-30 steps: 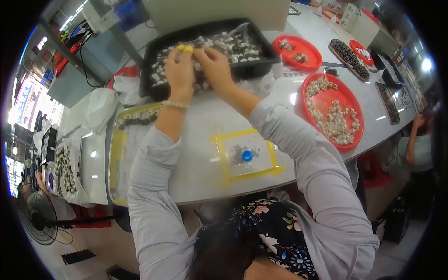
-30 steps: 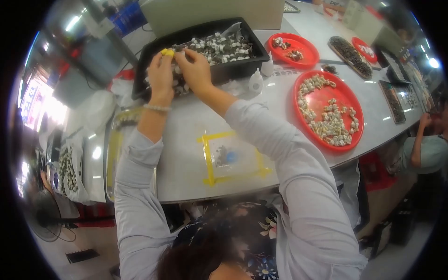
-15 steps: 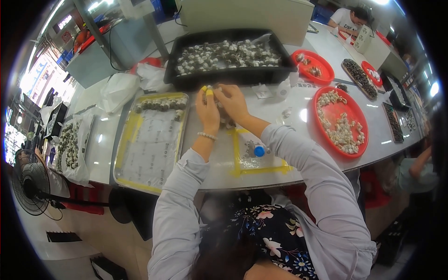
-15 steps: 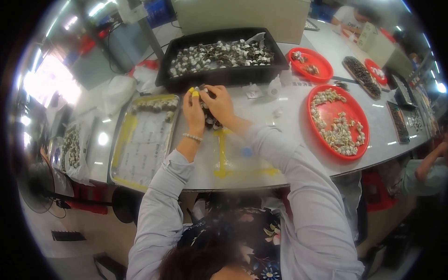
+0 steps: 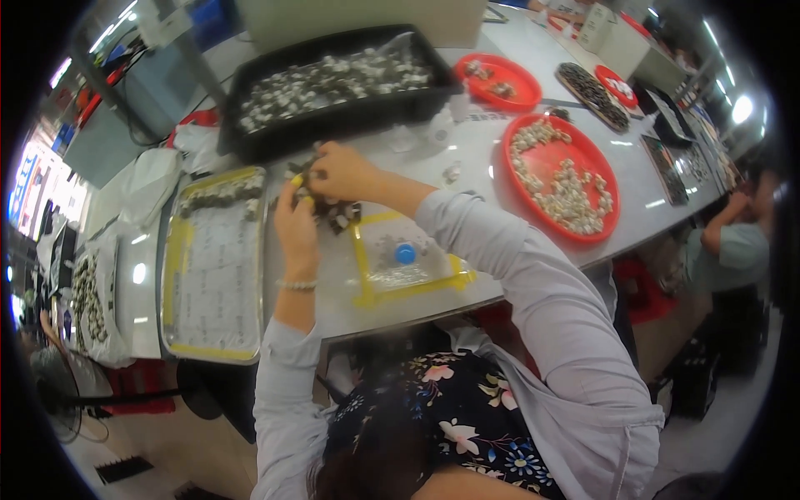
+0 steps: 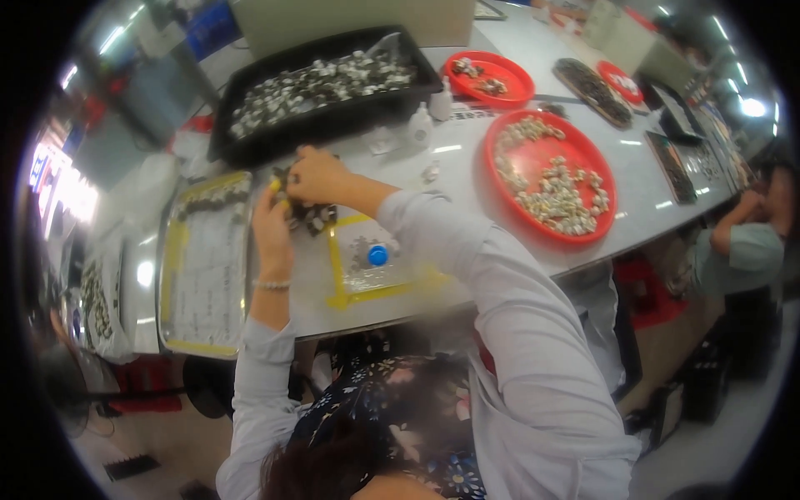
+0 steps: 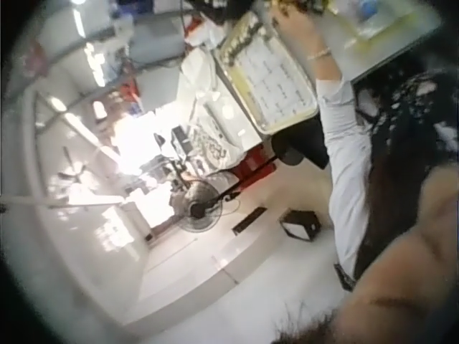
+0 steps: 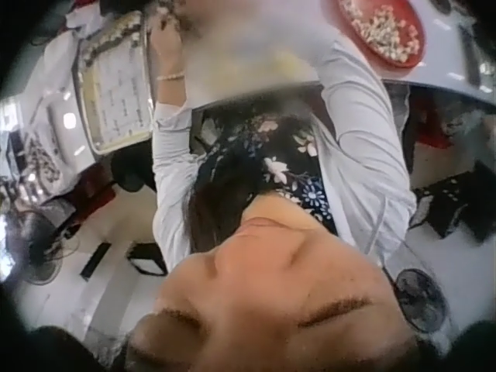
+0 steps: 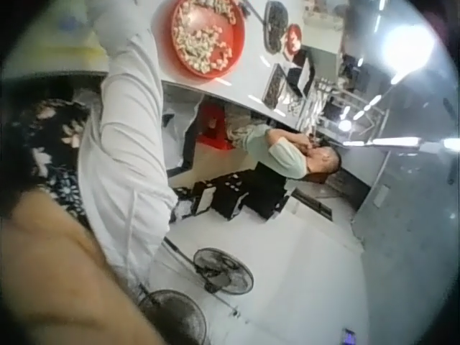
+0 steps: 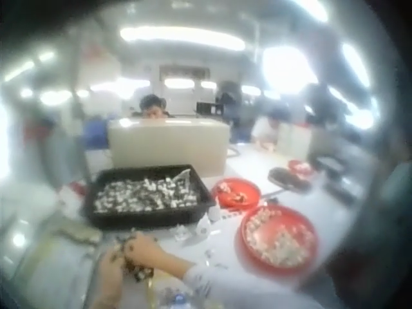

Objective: The person assembles small plastic parts into larger toy assemblies using glue from a bottle.

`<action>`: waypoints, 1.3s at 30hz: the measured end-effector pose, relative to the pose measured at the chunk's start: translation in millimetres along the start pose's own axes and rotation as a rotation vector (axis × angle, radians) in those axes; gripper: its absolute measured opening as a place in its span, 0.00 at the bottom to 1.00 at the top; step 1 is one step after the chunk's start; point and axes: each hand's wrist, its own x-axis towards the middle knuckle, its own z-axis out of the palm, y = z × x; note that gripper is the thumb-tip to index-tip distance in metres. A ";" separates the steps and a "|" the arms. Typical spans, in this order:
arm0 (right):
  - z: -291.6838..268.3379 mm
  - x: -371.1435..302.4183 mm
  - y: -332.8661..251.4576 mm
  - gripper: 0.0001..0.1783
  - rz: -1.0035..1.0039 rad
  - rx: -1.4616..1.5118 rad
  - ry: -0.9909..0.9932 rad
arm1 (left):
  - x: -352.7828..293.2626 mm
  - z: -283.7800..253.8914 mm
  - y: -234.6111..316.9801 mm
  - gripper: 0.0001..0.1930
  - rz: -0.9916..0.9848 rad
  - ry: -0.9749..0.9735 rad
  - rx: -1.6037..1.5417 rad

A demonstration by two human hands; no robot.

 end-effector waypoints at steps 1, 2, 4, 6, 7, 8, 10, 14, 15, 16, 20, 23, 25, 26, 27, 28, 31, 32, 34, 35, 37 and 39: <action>-8.5 1.8 -4.9 0.19 0.013 -0.053 -0.229 | -4.5 -3.8 -1.2 0.21 -0.038 -0.031 -0.016; -13.7 0.1 -4.6 0.19 0.036 -0.059 -0.223 | -7.1 -7.7 -6.6 0.21 -0.048 -0.054 -0.018; -21.4 -6.5 -7.2 0.22 0.072 0.049 -0.416 | -14.6 -19.1 -14.5 0.23 0.038 -0.030 0.166; -37.6 -26.0 -5.6 0.22 0.045 0.075 -0.384 | -27.0 -25.1 -13.3 0.24 0.172 -0.041 0.393; -52.1 -38.7 -8.5 0.21 0.031 0.163 -0.306 | -33.9 -25.8 -10.3 0.25 0.315 -0.025 0.623; -64.2 -52.4 -6.0 0.20 0.018 0.251 -0.227 | -40.8 -25.5 -7.4 0.25 0.311 -0.045 0.612; -87.9 -88.0 13.2 0.18 -0.089 0.155 0.073 | -55.8 -22.1 6.6 0.25 0.476 -0.154 0.879; -171.1 -144.2 15.2 0.13 0.579 0.249 0.054 | -80.0 -27.2 19.1 0.23 0.476 -0.246 0.962; -179.4 -175.5 55.2 0.13 0.522 0.018 0.133 | -81.0 -21.6 21.3 0.23 0.475 -0.251 0.961; -194.6 -188.1 61.5 0.13 0.568 -0.130 0.121 | -78.5 -18.4 20.7 0.22 0.489 -0.271 0.957; -218.3 -215.7 79.7 0.14 0.729 -0.254 0.030 | -67.2 1.7 21.2 0.19 0.509 -0.375 0.895; -204.9 -234.8 111.7 0.14 0.628 -0.297 0.025 | -59.5 20.2 24.3 0.19 0.611 -0.386 0.988; -200.7 -237.4 120.2 0.14 0.579 -0.314 0.047 | -52.2 26.4 19.1 0.19 0.673 -0.405 1.037; -200.3 -238.4 122.6 0.15 0.530 -0.333 0.077 | -47.7 27.9 14.4 0.18 0.693 -0.408 1.096; -200.8 -234.2 118.7 0.15 0.531 -0.331 0.072 | -44.7 27.1 11.8 0.17 0.713 -0.411 1.158; -202.4 -228.9 114.0 0.14 0.621 -0.369 0.037 | -42.9 23.9 10.7 0.17 0.708 -0.412 1.158; -201.7 -217.6 95.4 0.13 0.632 -0.342 0.147 | -39.9 16.8 11.0 0.14 0.590 -0.424 1.106; -199.6 -215.8 87.3 0.12 0.553 -0.274 0.294 | -42.5 16.4 18.8 0.14 0.528 -0.433 1.121; -187.6 -203.7 58.2 0.11 0.456 -0.079 0.312 | -48.3 10.5 23.5 0.13 0.457 -0.450 1.138; -175.5 -196.7 43.4 0.11 0.393 0.004 0.257 | -50.7 2.9 24.5 0.14 0.528 -0.430 1.152; -146.7 -190.8 17.5 0.11 0.300 0.156 0.153 | -57.2 -5.8 25.9 0.14 0.596 -0.425 1.154; -119.4 -188.8 2.2 0.12 0.270 0.240 0.095 | -67.8 -13.7 27.1 0.12 0.651 -0.400 1.168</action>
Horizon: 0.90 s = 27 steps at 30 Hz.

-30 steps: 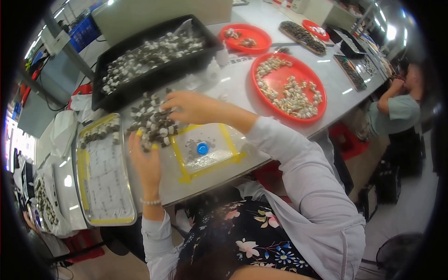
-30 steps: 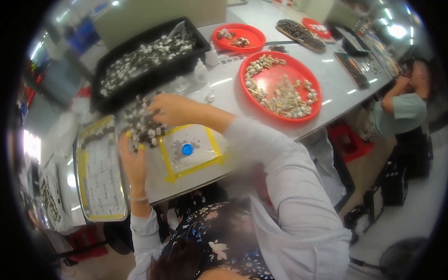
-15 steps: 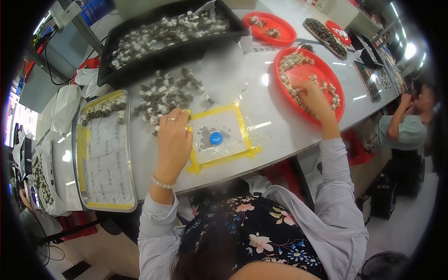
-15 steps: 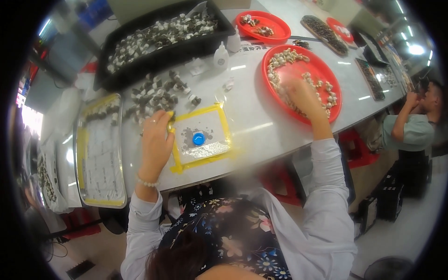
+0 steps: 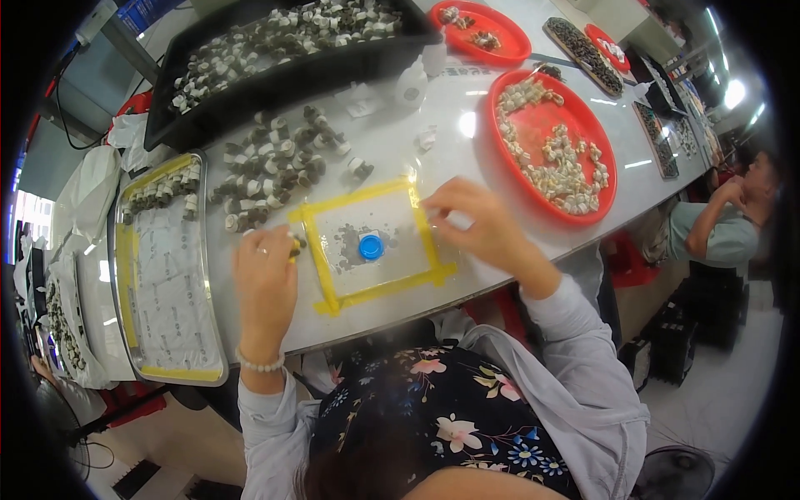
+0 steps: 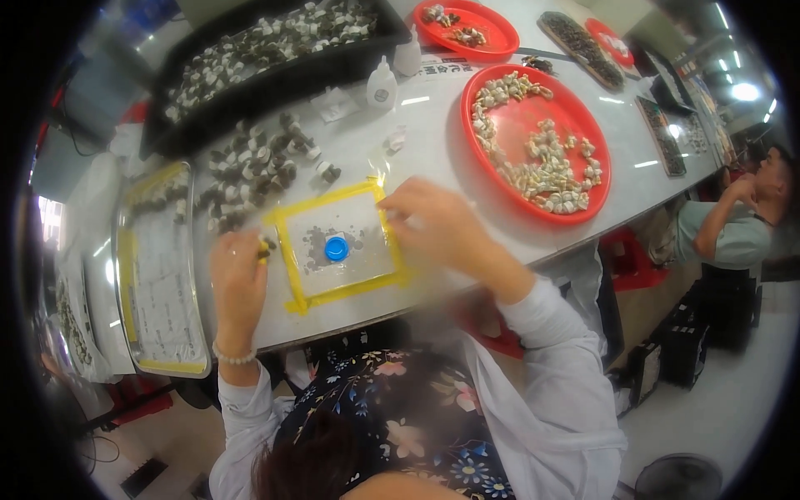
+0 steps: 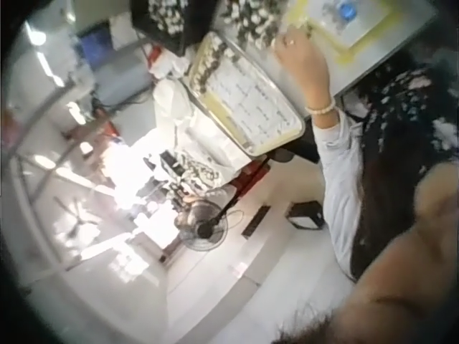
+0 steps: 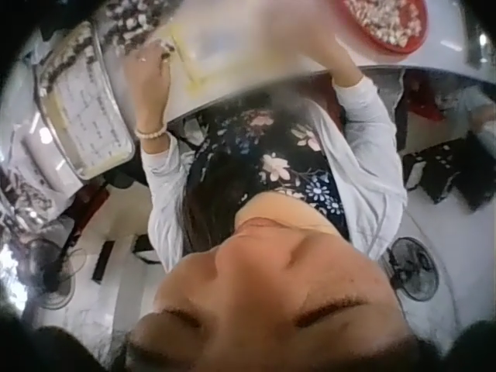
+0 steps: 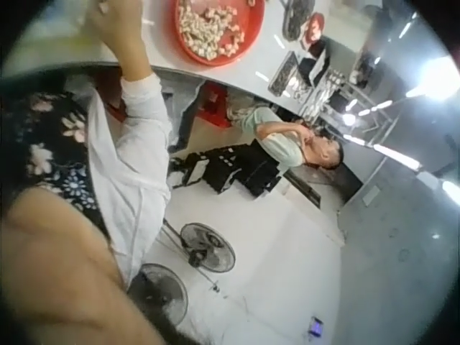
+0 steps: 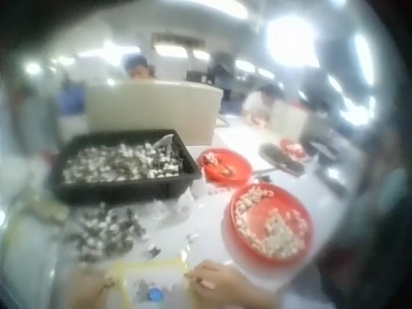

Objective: The person assembles small plastic parts into larger toy assemblies using glue from a bottle.

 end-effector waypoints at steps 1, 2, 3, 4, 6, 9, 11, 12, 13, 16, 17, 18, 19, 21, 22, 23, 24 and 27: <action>11.7 -0.6 -3.7 0.13 -0.042 -0.101 -0.057 | -6.1 0.2 -1.4 0.12 -0.003 -0.007 -0.003; 17.9 -1.4 -4.0 0.14 -0.084 -0.203 -0.115 | -11.9 1.2 -3.6 0.12 0.068 -0.033 -0.025; 20.6 -2.2 -2.3 0.14 -0.079 -0.200 -0.122 | -17.6 1.2 -5.4 0.11 0.136 -0.057 -0.048; 23.3 -3.1 -0.5 0.15 -0.112 -0.228 -0.117 | -21.0 -1.4 -6.1 0.11 0.131 -0.063 -0.053; 24.8 -3.8 -0.5 0.16 -0.142 -0.253 -0.121 | -25.4 -10.3 -6.2 0.12 0.158 -0.049 -0.074; 14.2 -0.4 -10.4 0.18 0.010 -0.127 -0.212 | -35.9 -17.0 -6.1 0.13 0.053 0.064 -0.236; 9.1 3.5 -15.1 0.18 0.088 -0.083 -0.181 | -43.1 -13.3 1.3 0.13 -0.148 0.103 -0.309; 9.4 4.4 -13.5 0.18 0.083 -0.075 -0.190 | -46.6 -11.7 5.8 0.14 -0.340 0.144 -0.380; 9.2 6.0 -10.6 0.17 0.041 -0.117 -0.174 | -46.0 -9.9 9.4 0.14 -0.350 0.146 -0.371; 10.9 9.3 -2.3 0.16 -0.014 -0.176 -0.204 | -36.3 4.5 14.4 0.19 -0.381 0.092 -0.368; 12.7 9.9 -1.2 0.15 -0.021 -0.202 -0.244 | -37.0 7.9 12.4 0.19 -0.389 0.094 -0.364; 13.1 9.9 -0.6 0.15 -0.023 -0.202 -0.250 | -37.0 11.9 12.1 0.19 -0.336 0.068 -0.321; 12.9 9.6 -0.3 0.15 -0.022 -0.177 -0.268 | -37.2 13.9 12.2 0.18 -0.282 0.042 -0.280; 11.6 7.9 0.0 0.16 -0.013 -0.161 -0.286 | -35.2 13.8 13.9 0.18 -0.253 0.048 -0.283; 11.9 7.1 -0.3 0.16 -0.056 -0.154 -0.261 | -33.3 14.5 15.0 0.18 -0.220 0.053 -0.283; 12.1 6.0 -0.9 0.16 -0.098 -0.147 -0.236 | -33.0 15.4 15.3 0.18 -0.215 0.053 -0.295; 12.3 4.7 -2.0 0.16 -0.090 -0.157 -0.234 | -34.4 15.1 14.4 0.18 -0.218 0.063 -0.308; 13.9 -0.3 -4.4 0.16 -0.071 -0.178 -0.197 | -38.9 15.5 12.5 0.19 -0.308 0.070 -0.562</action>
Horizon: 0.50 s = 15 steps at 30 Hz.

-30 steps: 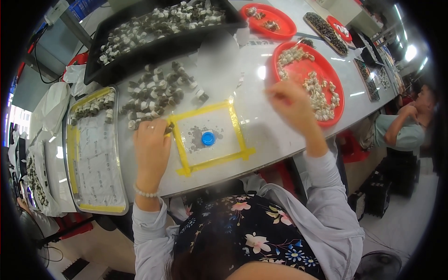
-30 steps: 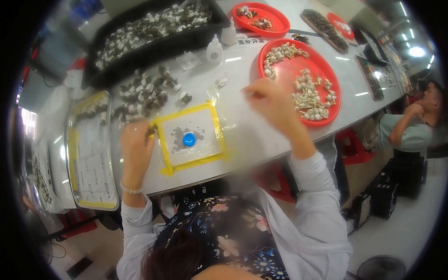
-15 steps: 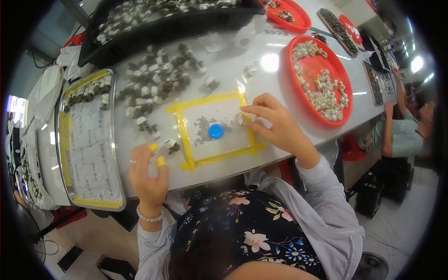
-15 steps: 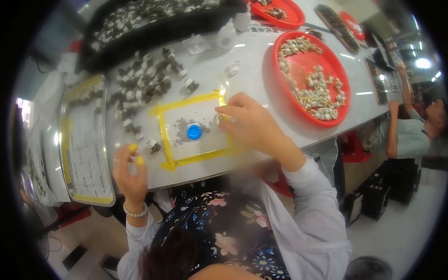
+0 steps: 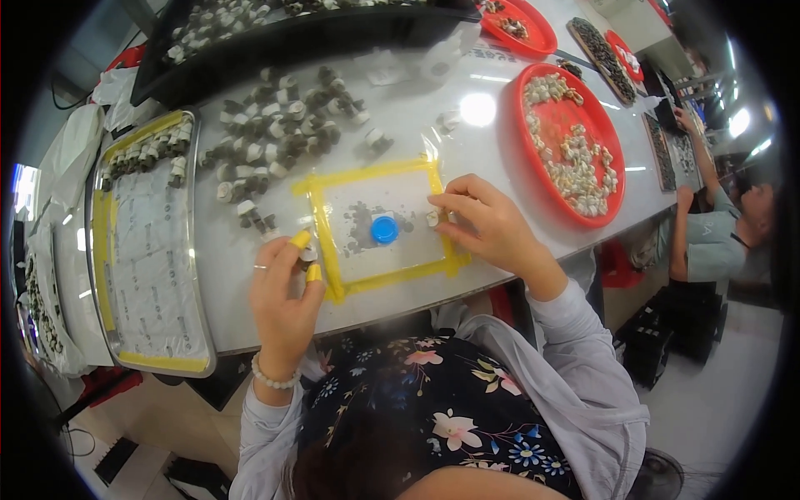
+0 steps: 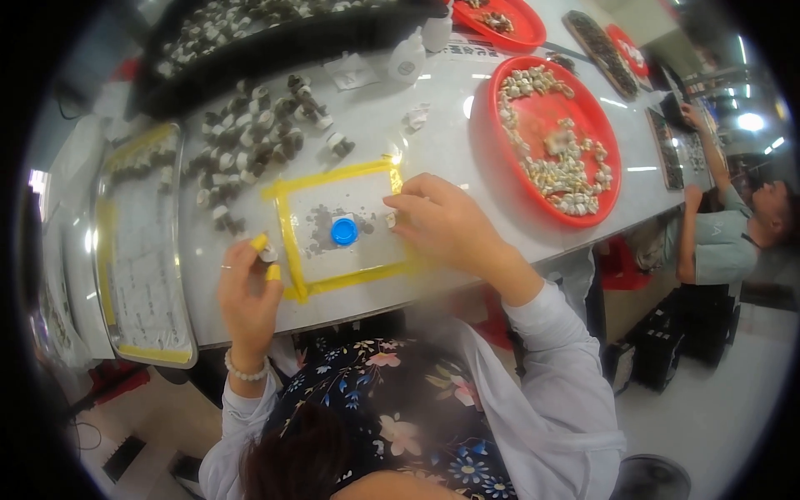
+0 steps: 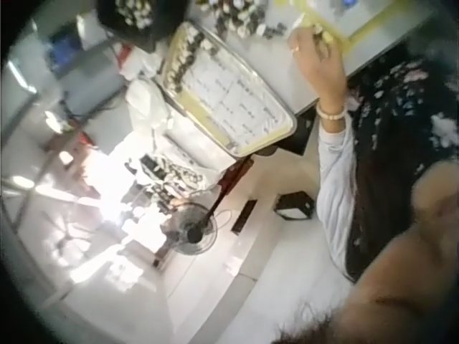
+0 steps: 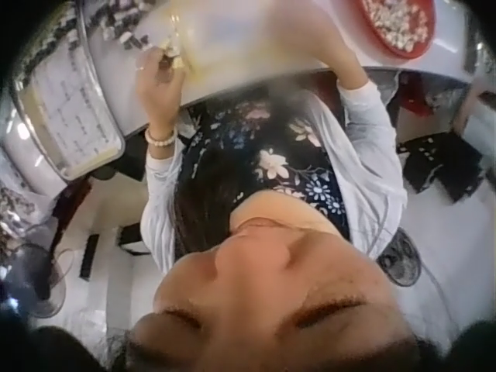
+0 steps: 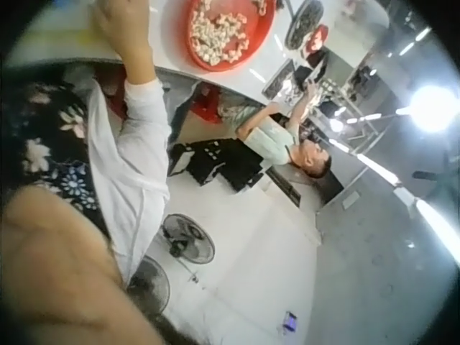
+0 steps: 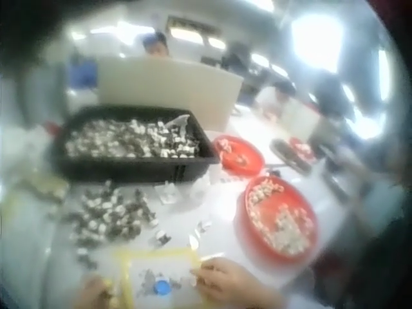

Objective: The person assembles small plastic parts into larger toy assemblies using glue from a bottle.

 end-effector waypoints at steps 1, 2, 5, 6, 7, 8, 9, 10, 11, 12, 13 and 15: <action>1.7 -1.9 0.1 0.16 0.001 -0.028 0.009 | -1.9 0.1 0.1 0.19 -0.104 -0.010 -0.223; 2.7 -4.6 0.7 0.16 0.002 -0.056 0.018 | -3.5 1.4 4.8 0.19 -0.105 -0.016 -0.230; 4.0 -10.8 3.1 0.16 -0.077 -0.110 0.044 | -4.5 3.6 16.3 0.19 -0.441 0.007 -0.915; 4.6 -12.1 2.9 0.16 -0.075 -0.113 0.042 | -4.4 3.5 15.3 0.18 -0.515 -0.045 -1.081; 5.7 -12.9 2.3 0.16 -0.119 -0.138 0.086 | -4.3 3.9 14.6 0.17 -0.589 -0.099 -1.246; 6.4 -13.5 2.4 0.16 -0.164 -0.163 0.129 | -4.2 5.4 14.6 0.17 -0.590 -0.099 -1.249; 7.0 -14.0 3.9 0.16 -0.164 -0.165 0.125 | -4.3 7.9 14.7 0.16 -0.634 -0.102 -1.276; 7.5 -14.3 5.8 0.15 -0.187 -0.183 0.119 | -4.3 10.2 15.1 0.15 -0.678 -0.105 -1.304; 7.7 -14.5 6.8 0.15 -0.211 -0.200 0.112 | -4.2 12.5 16.2 0.15 -0.679 -0.103 -1.307; 7.7 -14.6 6.7 0.15 -0.211 -0.202 0.109 | -3.6 14.9 17.5 0.15 -0.685 -0.078 -1.353; 7.6 -14.6 6.4 0.14 -0.217 -0.197 0.112 | -3.3 17.0 18.8 0.14 -0.690 -0.052 -1.399; 8.0 -14.7 5.8 0.14 -0.224 -0.191 0.111 | -3.6 20.6 20.0 0.14 -0.679 -0.049 -1.386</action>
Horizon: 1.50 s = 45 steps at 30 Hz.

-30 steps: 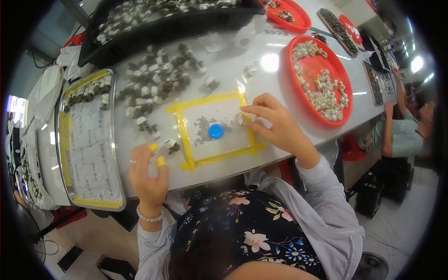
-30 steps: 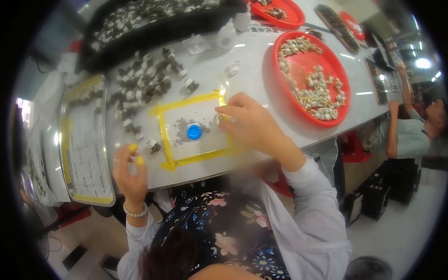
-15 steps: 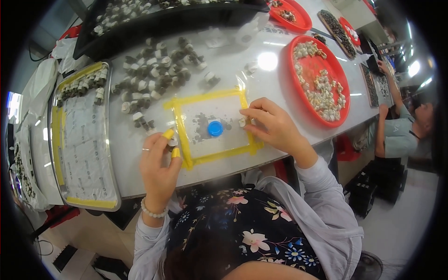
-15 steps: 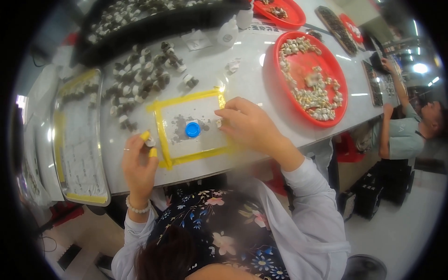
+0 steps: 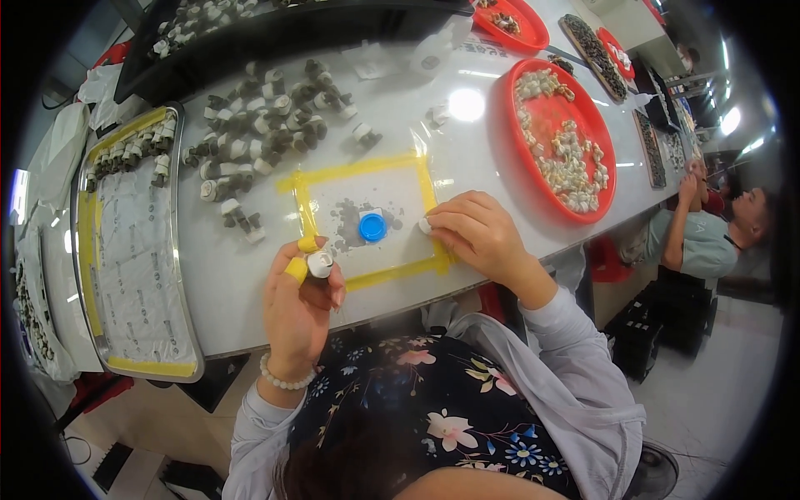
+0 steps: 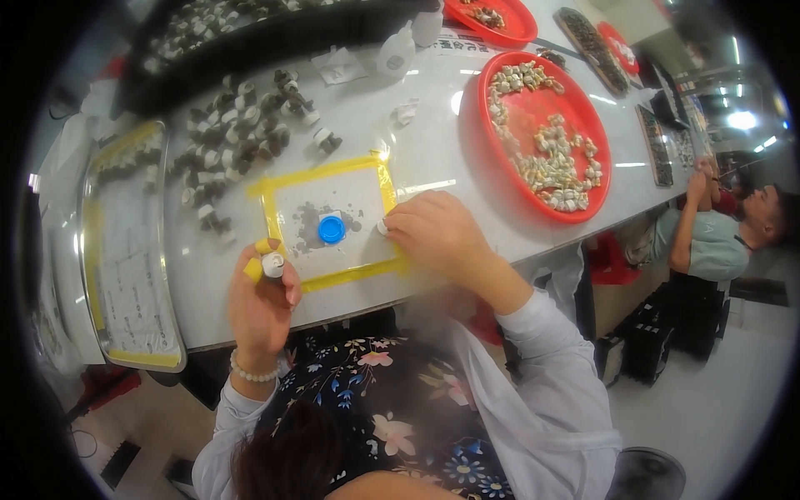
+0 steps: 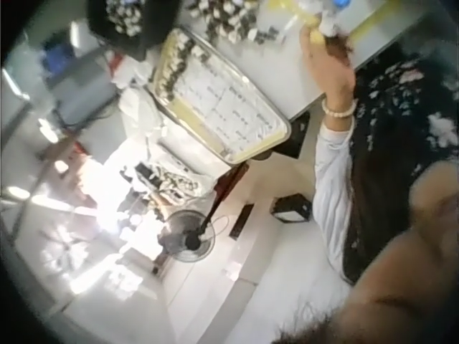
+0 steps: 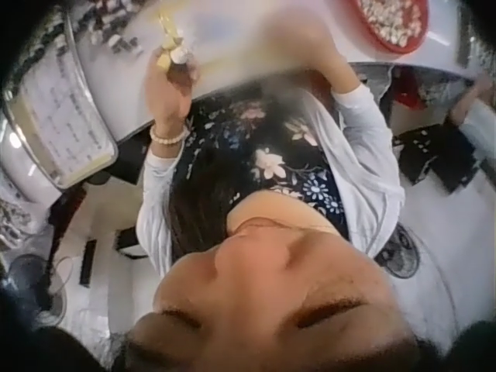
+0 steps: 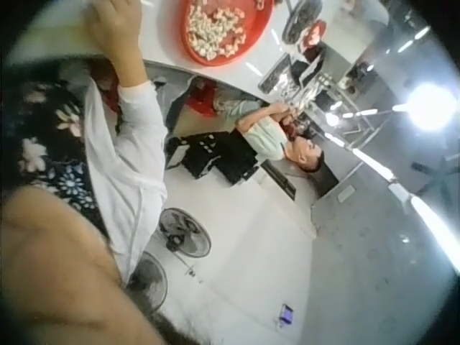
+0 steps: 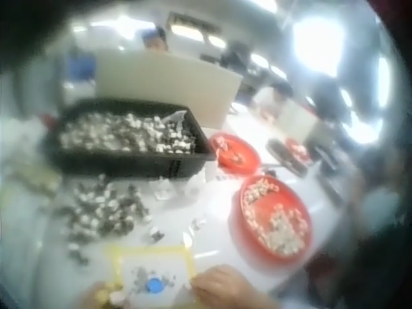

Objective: The person assembles small plastic parts into larger toy assemblies using glue from a bottle.

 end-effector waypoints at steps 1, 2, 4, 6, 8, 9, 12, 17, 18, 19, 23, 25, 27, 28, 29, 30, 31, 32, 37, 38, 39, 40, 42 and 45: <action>-0.4 0.0 -0.7 0.14 0.040 0.027 -0.023 | 0.3 -0.3 -1.4 0.14 0.012 -0.001 0.017; -0.3 0.6 -1.4 0.14 0.080 0.055 -0.045 | 0.5 -1.4 -2.8 0.14 0.013 0.003 0.015; -1.0 2.4 -2.7 0.14 0.065 0.039 -0.053 | 1.4 -2.5 -5.2 0.15 0.018 -0.031 0.033; -1.7 5.7 -4.0 0.15 0.049 0.024 -0.062 | 1.6 -1.3 -5.5 0.15 0.015 -0.031 0.038; -2.1 11.3 -5.9 0.16 0.048 0.028 -0.061 | 1.4 -1.6 -5.5 0.15 0.013 -0.030 0.043; -1.6 15.5 -8.2 0.16 0.045 0.030 -0.064 | 1.0 -2.2 -5.6 0.14 0.001 -0.041 0.068; 3.7 31.0 -15.9 0.16 0.034 0.086 -0.068 | 1.0 -2.4 -6.3 0.13 -0.006 -0.035 0.087; 10.7 50.0 -21.7 0.15 -0.089 0.070 -0.139 | 0.0 -6.8 -8.6 0.13 0.010 -0.047 0.105; 10.6 52.4 -22.3 0.15 -0.095 0.072 -0.142 | -0.8 -7.8 -9.1 0.13 0.016 -0.060 0.098; 10.6 54.6 -22.9 0.15 -0.105 0.052 -0.166 | -1.4 -8.6 -9.3 0.13 0.021 -0.074 0.091; 10.8 58.2 -25.3 0.13 -0.120 0.008 -0.264 | -2.2 -10.0 -9.2 0.12 0.041 -0.104 0.063; 10.9 60.0 -26.8 0.13 -0.124 -0.017 -0.292 | -3.1 -9.2 -9.9 0.12 0.045 -0.056 0.042; 11.0 62.2 -28.5 0.12 -0.128 -0.044 -0.318 | -3.0 -9.6 -10.1 0.12 0.047 -0.061 0.049; 11.1 63.6 -29.4 0.11 -0.144 -0.068 -0.335 | -2.7 -9.6 -10.0 0.12 0.050 -0.067 0.056; 10.6 64.7 -30.0 0.11 -0.161 -0.091 -0.353 | -2.4 -9.7 -10.4 0.12 0.050 -0.069 0.056; 9.6 66.0 -30.4 0.11 -0.163 -0.092 -0.353 | -2.4 -10.1 -11.0 0.13 0.055 -0.071 0.060; 8.4 67.4 -30.8 0.11 -0.159 -0.080 -0.362 | -2.5 -10.3 -11.3 0.13 0.060 -0.072 0.064; 7.6 68.2 -30.8 0.11 -0.156 -0.067 -0.371 | -2.7 -9.6 -10.7 0.13 0.062 -0.071 0.062; 6.7 56.0 -22.4 0.13 -0.002 0.182 -0.228 | -3.6 -6.6 -10.7 0.14 0.046 -0.041 0.030; 5.8 54.0 -23.8 0.13 0.107 0.256 -0.210 | -4.0 -6.9 -11.7 0.14 0.051 -0.039 0.027; 5.7 52.9 -25.2 0.13 0.103 0.256 -0.212 | -4.0 -7.5 -13.6 0.13 0.067 -0.040 0.023; 5.4 51.9 -26.5 0.13 0.191 0.328 -0.194 | -3.8 -7.6 -14.8 0.13 0.084 -0.042 0.019; 5.4 50.0 -27.8 0.14 0.276 0.398 -0.177 | -3.5 -7.5 -15.3 0.13 0.067 -0.048 0.015; 6.4 47.2 -27.7 0.13 0.349 0.541 -0.144 | -2.2 -3.1 -15.0 0.13 0.037 -0.042 0.022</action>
